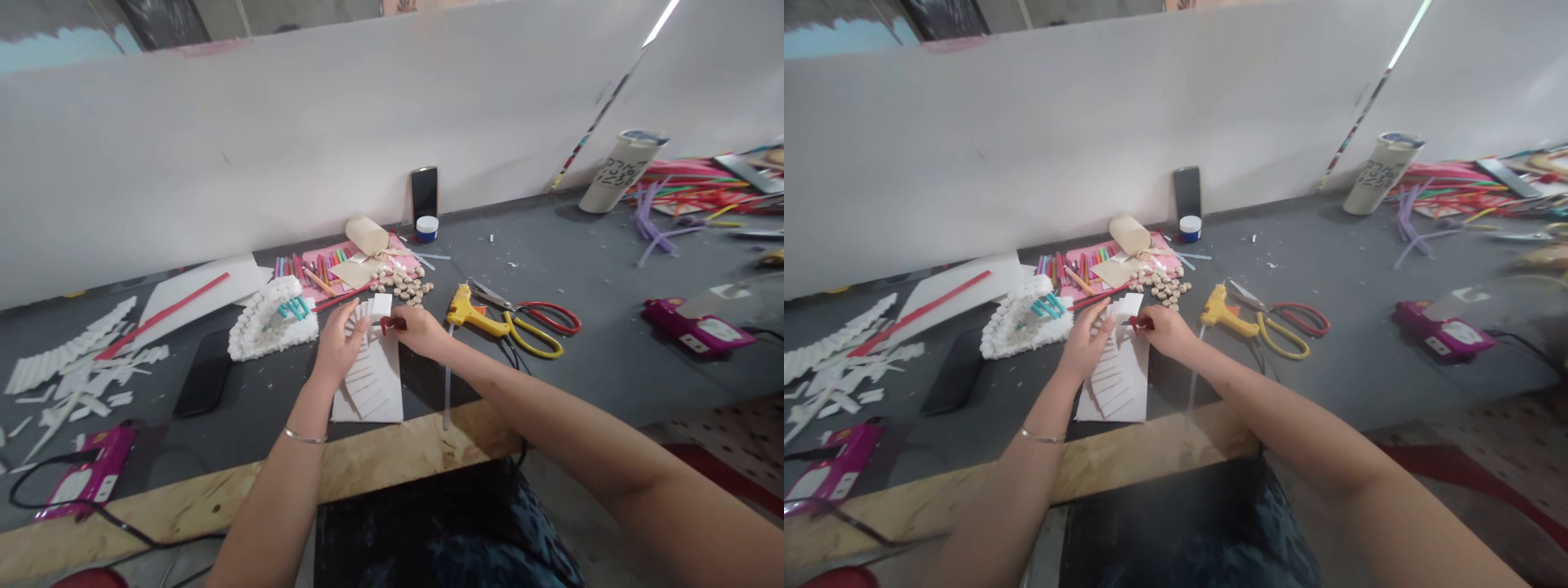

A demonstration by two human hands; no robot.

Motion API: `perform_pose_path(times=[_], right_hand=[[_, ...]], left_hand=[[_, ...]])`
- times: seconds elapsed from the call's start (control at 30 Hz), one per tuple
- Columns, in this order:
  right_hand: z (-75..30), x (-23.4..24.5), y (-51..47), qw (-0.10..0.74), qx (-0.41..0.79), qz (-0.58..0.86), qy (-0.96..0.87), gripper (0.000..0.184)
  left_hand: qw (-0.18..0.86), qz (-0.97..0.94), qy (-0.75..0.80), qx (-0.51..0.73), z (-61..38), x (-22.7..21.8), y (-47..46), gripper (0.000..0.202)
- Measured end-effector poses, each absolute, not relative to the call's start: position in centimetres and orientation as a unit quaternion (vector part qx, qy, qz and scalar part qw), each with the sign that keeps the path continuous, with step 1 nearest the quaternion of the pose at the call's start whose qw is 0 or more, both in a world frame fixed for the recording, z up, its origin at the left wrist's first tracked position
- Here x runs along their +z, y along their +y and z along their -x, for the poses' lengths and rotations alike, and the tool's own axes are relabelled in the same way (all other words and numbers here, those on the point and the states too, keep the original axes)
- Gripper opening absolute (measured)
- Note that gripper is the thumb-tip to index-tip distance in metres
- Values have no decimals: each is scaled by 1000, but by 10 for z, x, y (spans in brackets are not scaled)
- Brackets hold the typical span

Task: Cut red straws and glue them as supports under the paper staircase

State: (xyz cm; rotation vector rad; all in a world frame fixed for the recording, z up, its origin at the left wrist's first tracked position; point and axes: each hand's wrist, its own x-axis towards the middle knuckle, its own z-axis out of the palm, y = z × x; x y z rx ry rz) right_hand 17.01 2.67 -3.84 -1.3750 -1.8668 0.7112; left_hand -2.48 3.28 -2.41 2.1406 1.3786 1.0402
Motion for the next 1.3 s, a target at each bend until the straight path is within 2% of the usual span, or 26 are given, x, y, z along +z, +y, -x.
perform_pose_path(times=[0.83, 1.07, 1.3], right_hand=[[-167, -39, 24, 323, 280, 531, -731, 7], [-178, -33, 23, 278, 235, 548, -753, 22], [-183, -30, 13, 233, 206, 560, -768, 34]], left_hand=[[210, -762, 483, 376, 25, -29, 34, 47], [217, -741, 499, 392, 27, -26, 34, 50], [310, -686, 529, 392, 28, -24, 34, 59]])
